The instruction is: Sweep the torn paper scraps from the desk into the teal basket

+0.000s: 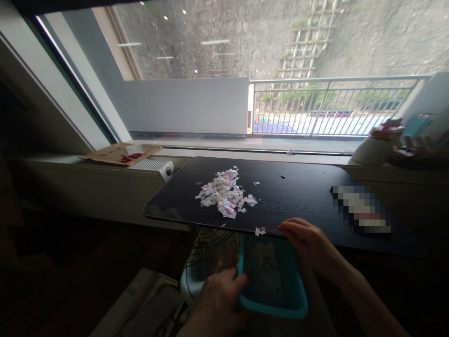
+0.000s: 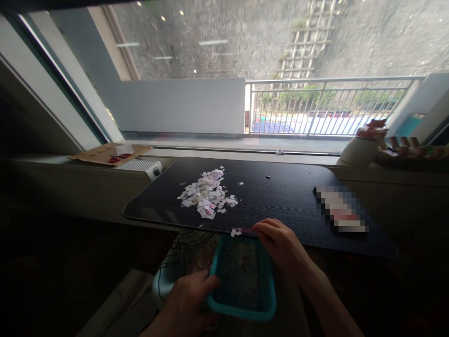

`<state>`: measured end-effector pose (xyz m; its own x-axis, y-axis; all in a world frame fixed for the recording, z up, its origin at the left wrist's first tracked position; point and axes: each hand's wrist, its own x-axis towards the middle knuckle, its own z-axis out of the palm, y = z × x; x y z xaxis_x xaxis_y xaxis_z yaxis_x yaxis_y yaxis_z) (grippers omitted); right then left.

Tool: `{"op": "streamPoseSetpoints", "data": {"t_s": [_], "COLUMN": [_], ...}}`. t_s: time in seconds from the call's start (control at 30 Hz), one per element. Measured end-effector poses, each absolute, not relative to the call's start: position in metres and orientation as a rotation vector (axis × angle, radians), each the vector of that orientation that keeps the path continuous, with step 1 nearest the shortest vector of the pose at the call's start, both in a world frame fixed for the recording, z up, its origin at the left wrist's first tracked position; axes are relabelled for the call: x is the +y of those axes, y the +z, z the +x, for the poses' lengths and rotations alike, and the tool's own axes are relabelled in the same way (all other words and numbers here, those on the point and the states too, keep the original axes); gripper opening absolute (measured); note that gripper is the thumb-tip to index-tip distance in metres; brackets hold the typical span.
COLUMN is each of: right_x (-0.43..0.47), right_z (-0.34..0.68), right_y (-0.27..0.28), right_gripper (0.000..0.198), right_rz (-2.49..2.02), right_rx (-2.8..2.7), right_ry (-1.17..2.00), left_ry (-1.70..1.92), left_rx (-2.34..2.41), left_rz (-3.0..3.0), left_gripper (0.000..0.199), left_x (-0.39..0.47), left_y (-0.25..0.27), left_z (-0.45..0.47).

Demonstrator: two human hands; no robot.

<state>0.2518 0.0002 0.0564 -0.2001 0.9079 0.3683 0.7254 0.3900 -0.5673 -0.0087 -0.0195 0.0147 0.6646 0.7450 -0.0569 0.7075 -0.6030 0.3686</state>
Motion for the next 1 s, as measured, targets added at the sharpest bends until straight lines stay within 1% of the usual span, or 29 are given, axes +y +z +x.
{"op": "streamPoseSetpoints", "data": {"t_s": [0.27, 0.33, 0.43, 0.6, 0.87, 1.0], "right_x": [-0.020, -0.016, 0.002, 0.038, 0.023, 0.032], "right_z": [0.244, 0.239, 0.231, 0.215, 0.210, 0.210], "right_y": [0.058, 0.061, 0.064, 0.063, 0.070, 0.072], "right_gripper": [0.022, 0.022, 0.022, 0.022, 0.021, 0.024], "right_rz": [-1.390, -1.381, -1.442, -1.500, -1.532, -1.545], "right_rx": [-1.962, -1.991, -1.942, -1.921, -1.954, -1.892], "right_ry": [0.367, 0.376, 0.294, 0.252, 0.309, 0.227], "left_ry": [0.120, 0.122, 0.112, 0.029, 0.009, 0.022], "left_rx": [1.146, 1.151, 1.164, 1.131, 1.126, 1.113], "left_rz": [2.510, 2.509, 2.521, 2.503, 2.491, 2.489], "left_gripper": [0.019, 0.020, 0.021, 0.027, 0.027, 0.026], "left_x": [-0.020, -0.020, -0.020, -0.018, -0.020, -0.021], "left_y": [0.019, 0.019, 0.019, 0.018, 0.022, 0.020], "left_z": [-0.007, -0.007, -0.007, -0.006, -0.007, -0.005]}}
